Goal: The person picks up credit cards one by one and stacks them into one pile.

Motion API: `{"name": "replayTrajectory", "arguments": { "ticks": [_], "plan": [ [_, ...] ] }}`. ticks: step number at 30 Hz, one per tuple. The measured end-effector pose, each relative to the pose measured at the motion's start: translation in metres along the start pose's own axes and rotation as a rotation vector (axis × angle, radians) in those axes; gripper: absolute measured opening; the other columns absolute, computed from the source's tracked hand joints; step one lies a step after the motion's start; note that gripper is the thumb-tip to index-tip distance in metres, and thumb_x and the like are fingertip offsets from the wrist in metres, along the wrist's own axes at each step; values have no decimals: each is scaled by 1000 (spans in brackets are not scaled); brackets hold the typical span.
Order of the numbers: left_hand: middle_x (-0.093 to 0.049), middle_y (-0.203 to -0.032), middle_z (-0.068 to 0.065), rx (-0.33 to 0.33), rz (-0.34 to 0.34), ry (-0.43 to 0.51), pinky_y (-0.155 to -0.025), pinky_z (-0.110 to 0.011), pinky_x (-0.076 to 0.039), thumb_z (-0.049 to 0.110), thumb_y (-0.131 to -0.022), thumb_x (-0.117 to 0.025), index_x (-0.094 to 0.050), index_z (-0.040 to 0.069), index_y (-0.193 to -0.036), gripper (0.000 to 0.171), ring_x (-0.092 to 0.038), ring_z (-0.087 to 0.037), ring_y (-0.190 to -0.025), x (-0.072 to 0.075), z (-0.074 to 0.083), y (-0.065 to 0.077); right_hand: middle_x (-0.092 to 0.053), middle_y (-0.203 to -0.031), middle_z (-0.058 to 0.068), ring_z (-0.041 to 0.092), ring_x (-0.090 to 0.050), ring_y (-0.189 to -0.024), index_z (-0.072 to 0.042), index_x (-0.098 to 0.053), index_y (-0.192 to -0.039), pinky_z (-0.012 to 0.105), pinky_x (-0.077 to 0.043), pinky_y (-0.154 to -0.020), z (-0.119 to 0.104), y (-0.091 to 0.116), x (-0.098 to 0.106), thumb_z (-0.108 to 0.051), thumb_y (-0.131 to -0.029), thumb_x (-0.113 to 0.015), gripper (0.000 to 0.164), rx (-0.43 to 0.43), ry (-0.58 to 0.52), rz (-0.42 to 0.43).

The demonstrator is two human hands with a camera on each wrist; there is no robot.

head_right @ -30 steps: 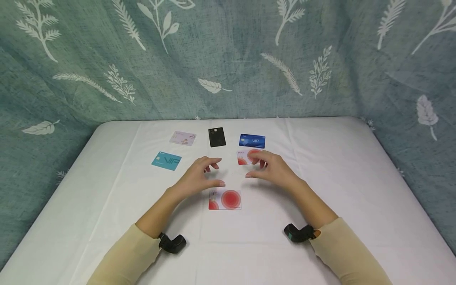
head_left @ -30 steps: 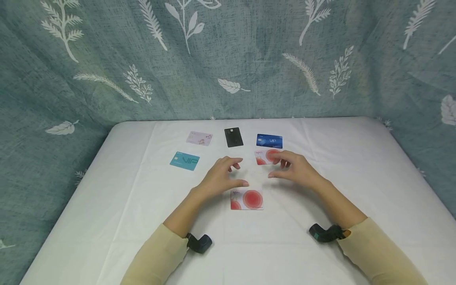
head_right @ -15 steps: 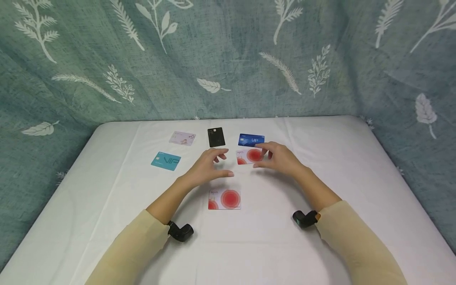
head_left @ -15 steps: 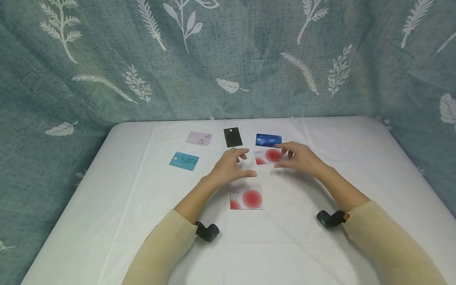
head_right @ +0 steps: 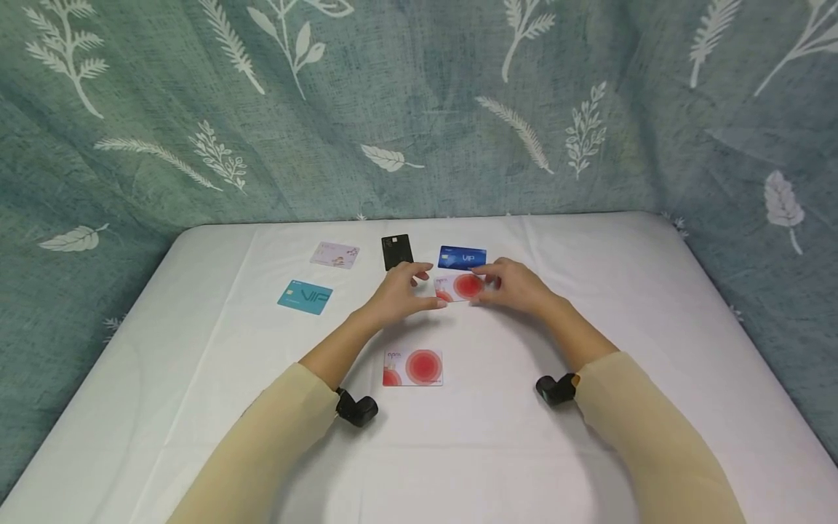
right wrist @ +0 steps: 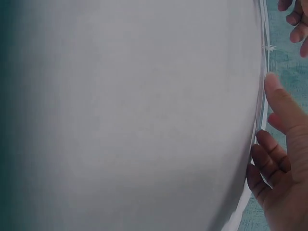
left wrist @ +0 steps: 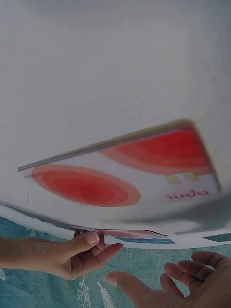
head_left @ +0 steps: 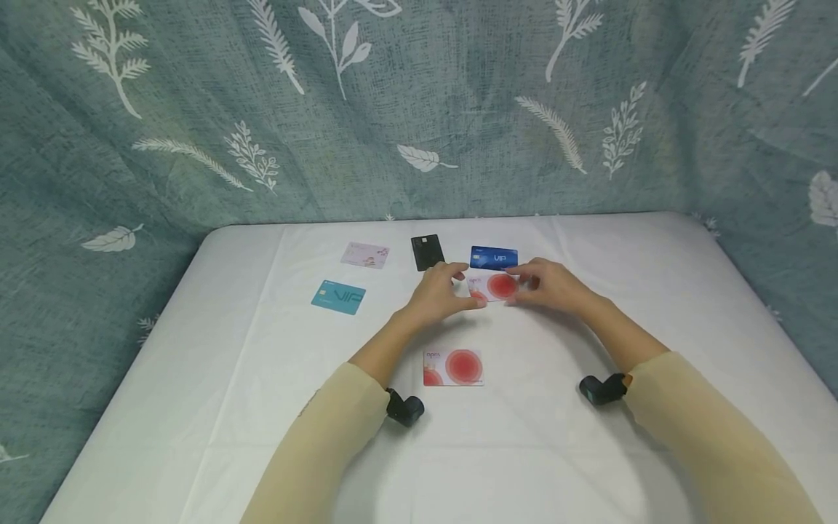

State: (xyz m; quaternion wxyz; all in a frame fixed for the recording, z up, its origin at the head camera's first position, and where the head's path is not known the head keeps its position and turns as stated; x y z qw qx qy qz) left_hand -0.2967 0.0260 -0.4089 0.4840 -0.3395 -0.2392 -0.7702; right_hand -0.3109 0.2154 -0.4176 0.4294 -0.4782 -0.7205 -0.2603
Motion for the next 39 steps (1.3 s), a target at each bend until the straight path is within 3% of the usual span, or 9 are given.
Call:
{"name": "replayTrajectory", "arguments": {
  "ticks": [11, 18, 25, 33, 39],
  "plan": [
    [-59, -122, -9, 138, -13, -23, -97, -38, -41, 37, -78, -75, -50, 15, -138, 68, -47, -25, -118, -13, -16, -14, -51, -94, 13, 22, -47, -81, -2, -63, -121, 32, -41, -71, 10, -7, -6, -28, -77, -79, 54, -22, -12, -22],
    [-52, -124, -10, 165, 7, -132, -95, -38, -41, 41, -80, -73, -49, 22, -139, 66, -47, -25, -116, -18, -20, -17, -50, -99, 14, 22, -45, -83, -4, -62, -124, 32, -39, -71, 10, -6, -8, -30, -78, -78, 54, -13, -16, -18],
    [-48, -126, -8, 179, 18, -181, -92, -34, -42, 41, -82, -71, -51, 24, -137, 61, -46, -23, -114, -20, -21, -16, -52, -101, 16, 24, -45, -85, -2, -65, -120, 33, -40, -74, 9, -6, -8, -21, -77, -79, 49, 28, -69, -2],
    [-49, -125, -9, 181, 35, -148, -92, -34, -40, 40, -82, -71, -52, 25, -136, 59, -45, -23, -112, -25, -21, -16, -50, -112, 17, 28, -46, -98, -2, -60, -126, 38, -41, -85, 23, 1, -9, -22, -79, -77, 54, -114, -181, -39],
    [-50, -124, -10, 184, 41, -157, -93, -36, -37, 41, -83, -70, -50, 25, -138, 60, -44, -24, -110, -28, -20, -17, -48, -112, 17, 27, -44, -99, -2, -60, -126, 37, -40, -86, 26, 6, -11, -21, -80, -76, 52, -128, -222, -43]
  ]
}}
Point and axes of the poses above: each hand's wrist, its own y-axis away from the middle knuckle, its own x-axis out of the back of the hand, z = x × y, the point moved 7 cm from there along -y, towards the middle knuckle
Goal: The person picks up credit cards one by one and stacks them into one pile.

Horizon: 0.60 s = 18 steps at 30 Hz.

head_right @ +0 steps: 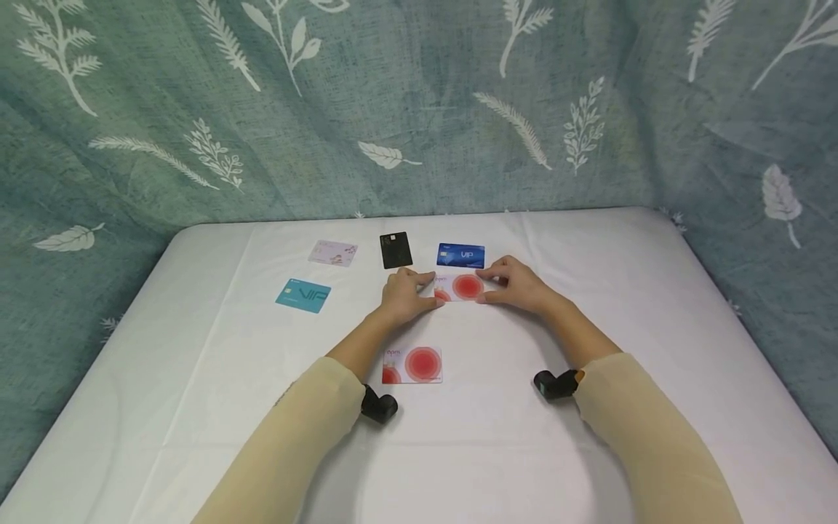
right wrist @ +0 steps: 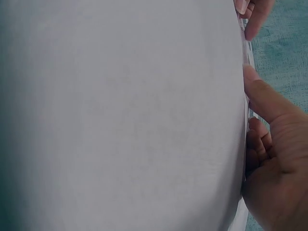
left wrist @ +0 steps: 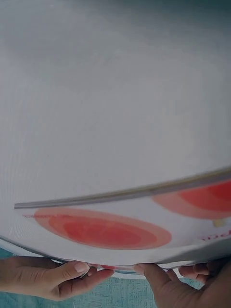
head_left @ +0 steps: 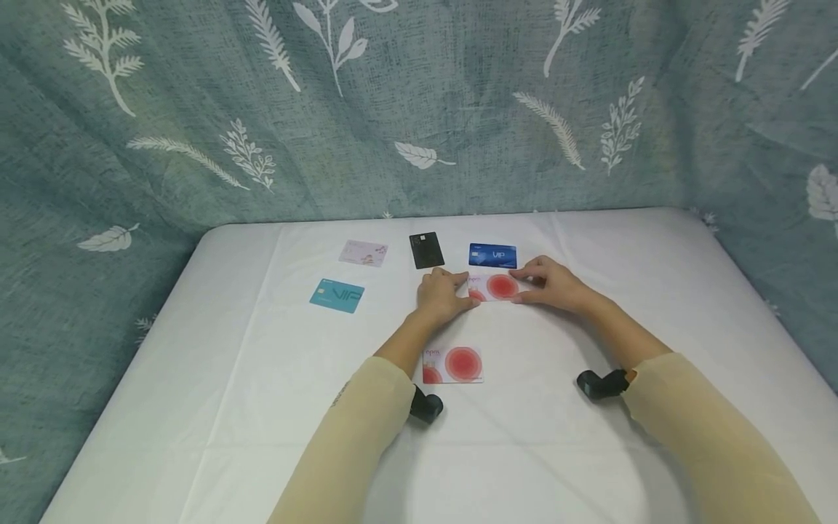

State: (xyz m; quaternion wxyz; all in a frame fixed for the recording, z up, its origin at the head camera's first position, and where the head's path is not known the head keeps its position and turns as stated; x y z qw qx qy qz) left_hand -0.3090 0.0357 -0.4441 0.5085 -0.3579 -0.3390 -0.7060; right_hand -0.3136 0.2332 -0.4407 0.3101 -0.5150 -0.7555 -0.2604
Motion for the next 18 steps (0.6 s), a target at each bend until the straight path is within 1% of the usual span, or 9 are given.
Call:
{"name": "replayTrajectory", "arguments": {
  "ticks": [4, 9, 14, 18],
  "plan": [
    [-49, -124, -9, 3, -2, -7, -93, -35, -36, 39, -84, -69, -49, 26, -138, 59, -43, -23, -110, -1, 1, 1, -46, -113, 16, 27, -43, -100, -2, -58, -127, 36, -40, -87, 2, 1, -2, -20, -82, -75, 52, -14, -2, -18],
    [-50, -122, -9, 4, 8, 9, -93, -36, -35, 36, -84, -70, -52, 26, -136, 57, -43, -23, -110, -1, 1, 2, -46, -115, 18, 29, -43, -104, -1, -57, -128, 42, -40, -92, 1, 3, -3, -16, -83, -73, 50, -17, -19, -34],
    [-52, -120, -7, 12, 6, 57, -94, -36, -35, 32, -83, -72, -55, 22, -134, 55, -43, -23, -109, 1, 1, 2, -50, -121, 19, 32, -45, -110, -1, -57, -129, 47, -39, -98, 0, 5, -3, -15, -83, -72, 50, -25, -27, -21],
    [-54, -117, -5, 15, 8, 79, -95, -37, -34, 30, -82, -72, -55, 20, -133, 55, -43, -22, -109, 2, 1, 2, -52, -124, 19, 32, -46, -112, -1, -54, -130, 48, -37, -101, 0, 5, -4, -15, -83, -72, 51, -22, -43, -3]
  ]
}}
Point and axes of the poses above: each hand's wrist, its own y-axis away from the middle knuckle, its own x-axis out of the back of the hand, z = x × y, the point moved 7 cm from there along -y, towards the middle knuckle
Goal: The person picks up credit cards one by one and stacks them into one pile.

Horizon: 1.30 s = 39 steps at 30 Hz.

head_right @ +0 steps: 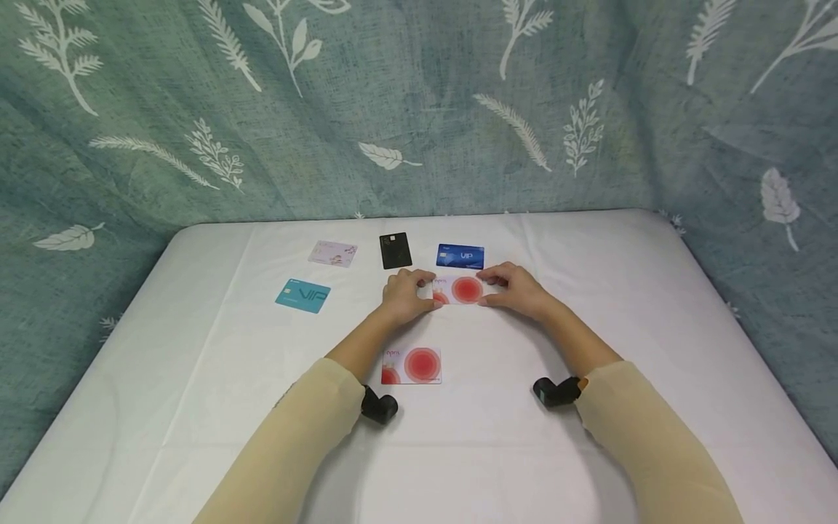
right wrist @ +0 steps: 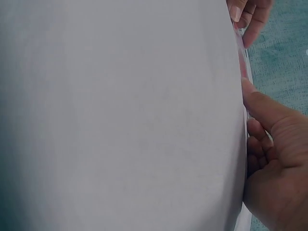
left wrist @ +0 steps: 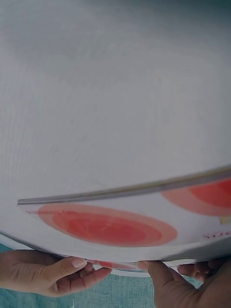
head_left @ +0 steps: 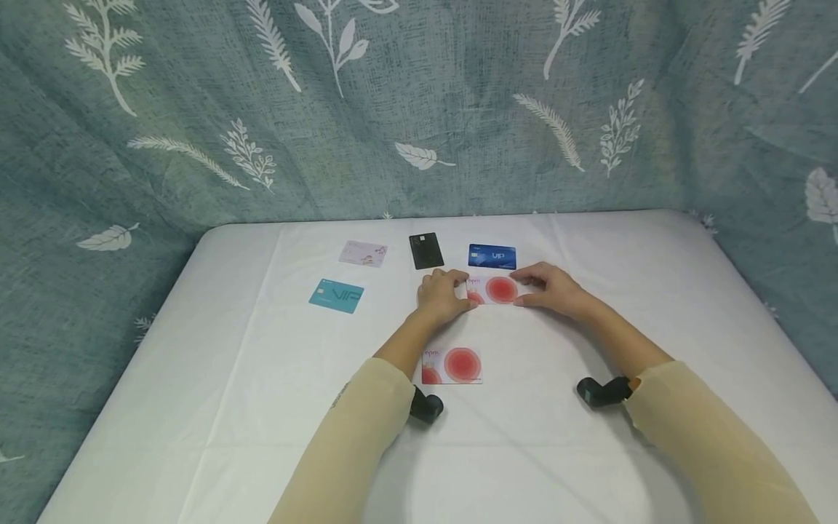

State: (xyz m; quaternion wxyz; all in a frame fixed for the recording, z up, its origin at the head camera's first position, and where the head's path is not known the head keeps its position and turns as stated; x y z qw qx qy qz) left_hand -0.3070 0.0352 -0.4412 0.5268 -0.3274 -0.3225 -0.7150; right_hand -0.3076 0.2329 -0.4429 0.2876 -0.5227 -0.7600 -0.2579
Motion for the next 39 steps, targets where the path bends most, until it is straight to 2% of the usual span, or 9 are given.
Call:
{"name": "replayTrajectory", "arguments": {
  "ticks": [3, 8, 13, 19, 28, 34, 39],
  "plan": [
    [-55, -113, -3, 2, 8, 14, -94, -36, -34, 29, -82, -73, -54, 20, -132, 54, -44, -21, -107, 0, 0, 0, -53, -119, 18, 30, -45, -109, -1, -53, -129, 45, -37, -100, 0, 1, -1, -12, -83, -72, 51, -1, -41, 12],
    [-58, -102, 3, 11, 35, 91, -91, -34, -33, 26, -79, -76, -54, 21, -130, 56, -45, -19, -101, 1, 0, 1, -54, -107, 16, 26, -44, -98, 0, -51, -128, 27, -39, -86, -4, 3, -1, -8, -81, -72, 51, 0, -102, 45],
    [-62, -97, 5, 15, 48, 162, -92, -34, -32, 22, -78, -77, -53, 21, -129, 56, -44, -19, -104, 3, -1, 3, -55, -108, 16, 24, -46, -96, 0, -47, -129, 15, -39, -77, -6, 5, -2, -5, -82, -70, 52, -11, -122, 58],
    [-64, -95, 4, 18, 47, 187, -95, -36, -32, 21, -77, -76, -54, 20, -129, 56, -44, -21, -107, 4, -3, 4, -55, -108, 20, 27, -46, -96, 5, -47, -130, 15, -37, -75, -13, 7, -1, -8, -81, -73, 57, -2, -127, 52],
    [-57, -101, 2, 17, 29, 205, -89, -36, -39, 32, -71, -83, -56, 21, -130, 65, -42, -20, -106, 1, -10, 4, -54, -101, 13, 22, -43, -88, 1, -50, -129, 17, -38, -70, -7, 4, -5, -14, -75, -80, 63, -10, -107, 48],
    [-57, -96, 4, -25, 32, 209, -89, -34, -38, 33, -70, -83, -57, 19, -129, 66, -43, -17, -103, 2, -11, 3, -53, -100, 12, 21, -43, -89, 0, -51, -129, 18, -38, -70, -8, 4, -6, -17, -74, -81, 64, -31, -88, 54],
    [-59, -91, 3, -79, 16, 251, -89, -32, -37, 30, -71, -83, -58, 15, -127, 63, -44, -17, -100, 2, -12, 3, -56, -98, 11, 21, -45, -86, -1, -55, -125, 21, -39, -69, -10, 4, -7, -21, -72, -83, 63, -30, -64, 69]
  ]
}}
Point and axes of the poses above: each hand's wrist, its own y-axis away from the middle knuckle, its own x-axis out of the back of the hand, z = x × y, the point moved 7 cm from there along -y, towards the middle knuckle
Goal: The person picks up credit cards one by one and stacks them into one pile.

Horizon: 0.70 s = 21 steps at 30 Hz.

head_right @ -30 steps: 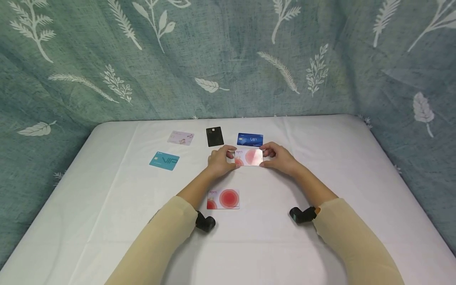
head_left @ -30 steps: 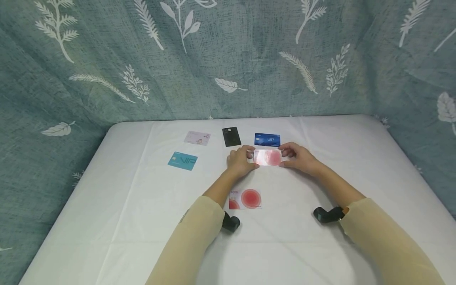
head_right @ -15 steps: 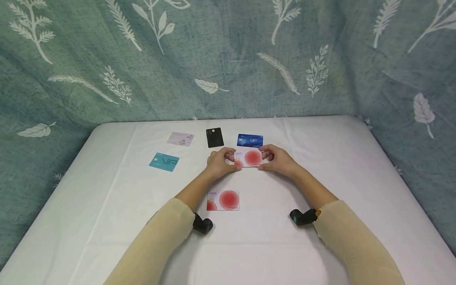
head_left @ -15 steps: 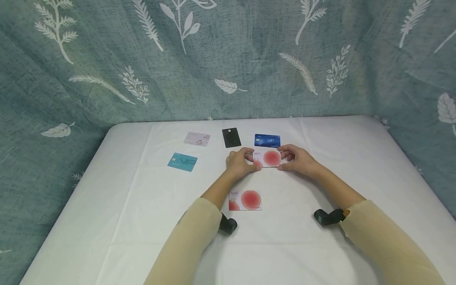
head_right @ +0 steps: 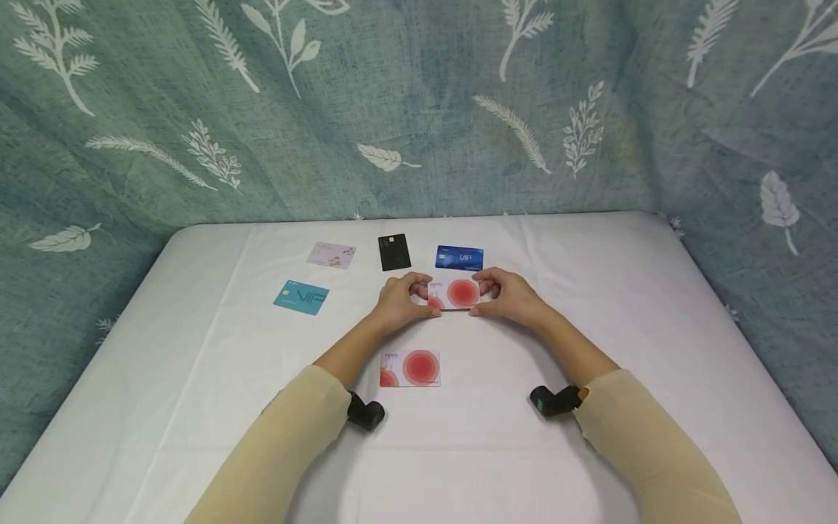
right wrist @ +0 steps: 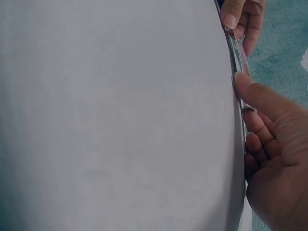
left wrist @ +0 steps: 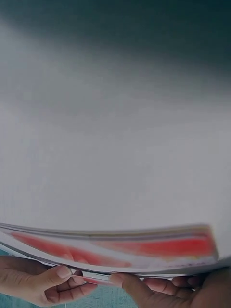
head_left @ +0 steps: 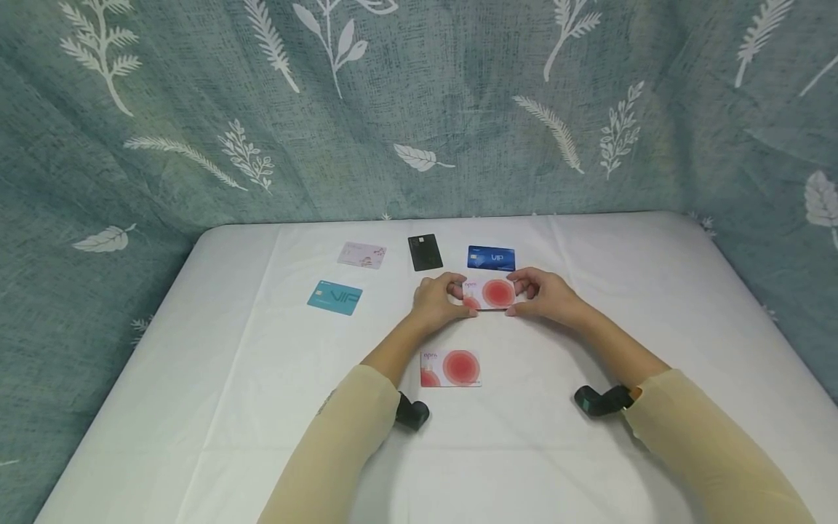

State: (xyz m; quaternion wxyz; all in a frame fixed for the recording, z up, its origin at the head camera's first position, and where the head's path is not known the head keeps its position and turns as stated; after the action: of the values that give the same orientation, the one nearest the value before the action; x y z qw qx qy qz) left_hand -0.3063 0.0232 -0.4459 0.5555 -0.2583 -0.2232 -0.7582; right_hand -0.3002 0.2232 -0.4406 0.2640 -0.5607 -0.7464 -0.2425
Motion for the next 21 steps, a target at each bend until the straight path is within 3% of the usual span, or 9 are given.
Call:
{"name": "replayTrajectory", "arguments": {
  "ticks": [9, 14, 21],
  "plan": [
    [-62, -84, -3, -120, -69, 128, -77, -23, -43, 18, -69, -85, -58, 3, -123, 62, -52, -12, -78, 2, -2, 0, -60, -93, 9, 19, -48, -78, -3, -58, -119, 22, -41, -67, -5, 4, -1, -24, -69, -85, 61, 72, 11, -24],
    [-64, -84, 0, -143, -127, 84, -77, -22, -44, 23, -69, -85, -58, 4, -122, 62, -53, -11, -79, 5, -4, 3, -59, -89, 6, 19, -46, -75, -4, -60, -116, 23, -39, -63, -9, 7, -4, -27, -67, -86, 60, 73, 19, -42],
    [-65, -80, 3, -180, -154, -3, -72, -23, -44, 27, -68, -85, -61, 4, -118, 60, -53, -13, -76, 12, 1, 11, -56, -86, 6, 18, -44, -74, -5, -61, -113, 23, -36, -60, -15, 11, -9, -29, -65, -87, 59, 87, 27, -59]
  ]
}}
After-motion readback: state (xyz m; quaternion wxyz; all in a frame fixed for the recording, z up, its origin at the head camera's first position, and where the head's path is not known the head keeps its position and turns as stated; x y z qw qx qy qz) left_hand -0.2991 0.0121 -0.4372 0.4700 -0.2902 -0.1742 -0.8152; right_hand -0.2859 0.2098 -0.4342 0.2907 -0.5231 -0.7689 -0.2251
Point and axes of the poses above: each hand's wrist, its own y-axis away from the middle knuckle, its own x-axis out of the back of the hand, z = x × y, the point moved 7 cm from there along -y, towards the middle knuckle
